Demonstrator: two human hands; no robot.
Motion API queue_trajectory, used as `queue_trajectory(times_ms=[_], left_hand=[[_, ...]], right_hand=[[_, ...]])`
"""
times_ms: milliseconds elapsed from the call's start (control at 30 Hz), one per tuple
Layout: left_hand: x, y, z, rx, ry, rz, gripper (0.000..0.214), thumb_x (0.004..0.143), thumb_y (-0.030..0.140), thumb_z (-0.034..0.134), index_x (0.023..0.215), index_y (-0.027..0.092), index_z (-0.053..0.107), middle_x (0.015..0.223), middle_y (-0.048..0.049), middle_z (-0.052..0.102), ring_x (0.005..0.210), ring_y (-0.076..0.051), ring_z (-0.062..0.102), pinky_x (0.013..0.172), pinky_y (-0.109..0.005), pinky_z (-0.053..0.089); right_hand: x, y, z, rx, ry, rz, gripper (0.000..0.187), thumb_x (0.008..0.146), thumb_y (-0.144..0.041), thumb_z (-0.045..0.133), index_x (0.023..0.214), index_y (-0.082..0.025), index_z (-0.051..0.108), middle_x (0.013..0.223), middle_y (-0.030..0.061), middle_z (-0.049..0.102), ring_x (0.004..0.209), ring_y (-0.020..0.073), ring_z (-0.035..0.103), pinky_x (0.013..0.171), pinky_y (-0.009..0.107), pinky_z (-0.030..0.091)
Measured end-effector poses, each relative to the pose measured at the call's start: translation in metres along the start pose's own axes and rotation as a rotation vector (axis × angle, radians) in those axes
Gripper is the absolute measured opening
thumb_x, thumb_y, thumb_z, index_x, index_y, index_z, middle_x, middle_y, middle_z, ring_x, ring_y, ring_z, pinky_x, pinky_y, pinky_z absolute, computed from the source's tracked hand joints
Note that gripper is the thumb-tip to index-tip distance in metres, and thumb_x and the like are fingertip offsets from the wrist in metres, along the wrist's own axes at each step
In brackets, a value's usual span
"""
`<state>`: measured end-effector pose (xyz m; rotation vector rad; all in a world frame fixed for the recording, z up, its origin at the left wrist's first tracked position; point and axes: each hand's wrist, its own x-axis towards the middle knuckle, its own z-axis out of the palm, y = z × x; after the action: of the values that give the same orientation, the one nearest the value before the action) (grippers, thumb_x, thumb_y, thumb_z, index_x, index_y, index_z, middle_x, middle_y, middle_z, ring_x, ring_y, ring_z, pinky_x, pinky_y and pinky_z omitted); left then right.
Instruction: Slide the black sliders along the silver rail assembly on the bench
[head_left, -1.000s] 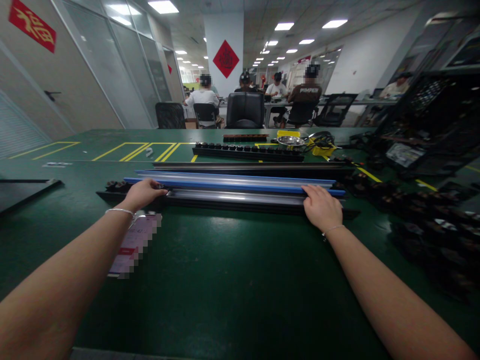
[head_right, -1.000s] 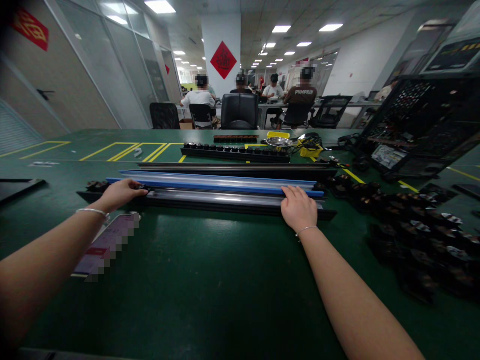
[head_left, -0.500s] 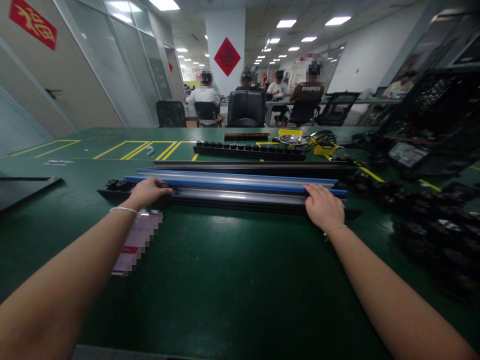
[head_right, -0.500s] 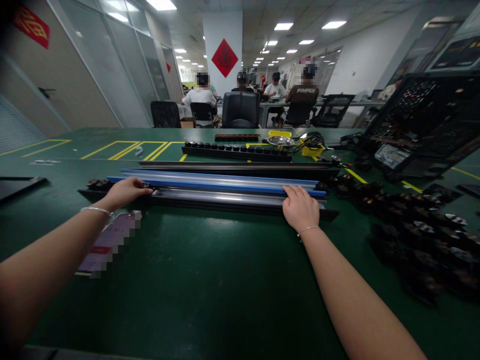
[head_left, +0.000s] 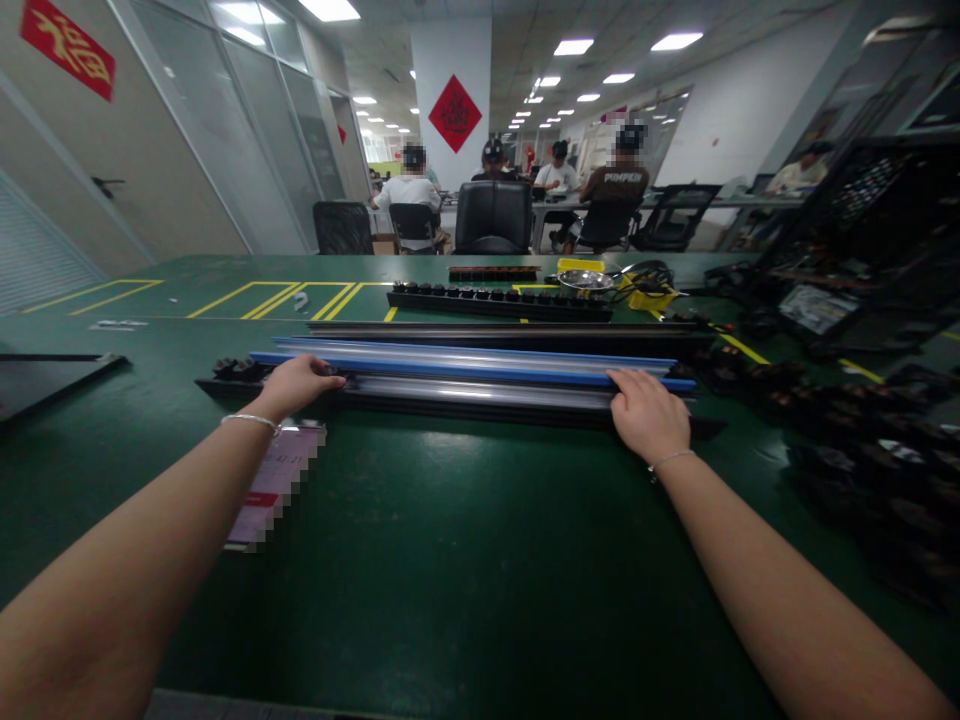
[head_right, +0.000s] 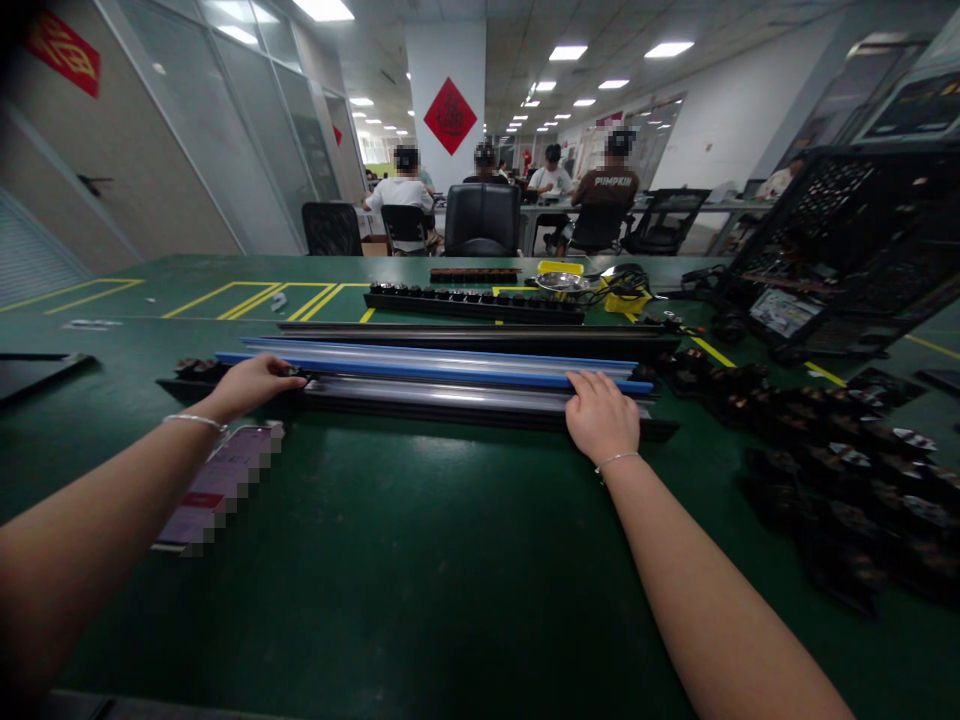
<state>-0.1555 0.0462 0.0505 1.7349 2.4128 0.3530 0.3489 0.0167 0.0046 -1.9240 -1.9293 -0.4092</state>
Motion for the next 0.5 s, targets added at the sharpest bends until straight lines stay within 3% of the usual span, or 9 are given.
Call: queue_trajectory(times_ms=[300, 500], left_hand=[[0.0048, -0.003, 0.0021, 0.015, -0.003, 0.025, 0.054, 0.067, 0.057, 0.061, 0.102, 0.016, 0.059, 0.099, -0.0086, 0.065, 0.086, -0.022, 0.058, 0.071, -0.029, 0.04], [0.0069, -0.004, 0.0038, 0.006, -0.008, 0.05, 0.053, 0.064, 0.06, 0.061, 0.097, 0.018, 0.063, 0.089, -0.0051, 0.066, 0.08, -0.021, 0.059, 0.067, -0.028, 0.041]], right_hand=[[-0.0002, -0.0016, -0.0007, -0.035, 0.001, -0.004, 0.045, 0.086, -0.023, 0.032, 0.125, -0.022, 0.055, 0.131, 0.0052, 0.054, 0.122, 0.0224, 0.045, 0.094, 0.04, 0.041], [-0.0003, -0.0004, 0.0008, -0.014, 0.013, -0.008, 0.045, 0.086, -0.023, 0.032, 0.125, -0.023, 0.055, 0.13, 0.0055, 0.055, 0.122, 0.0234, 0.045, 0.094, 0.042, 0.041]])
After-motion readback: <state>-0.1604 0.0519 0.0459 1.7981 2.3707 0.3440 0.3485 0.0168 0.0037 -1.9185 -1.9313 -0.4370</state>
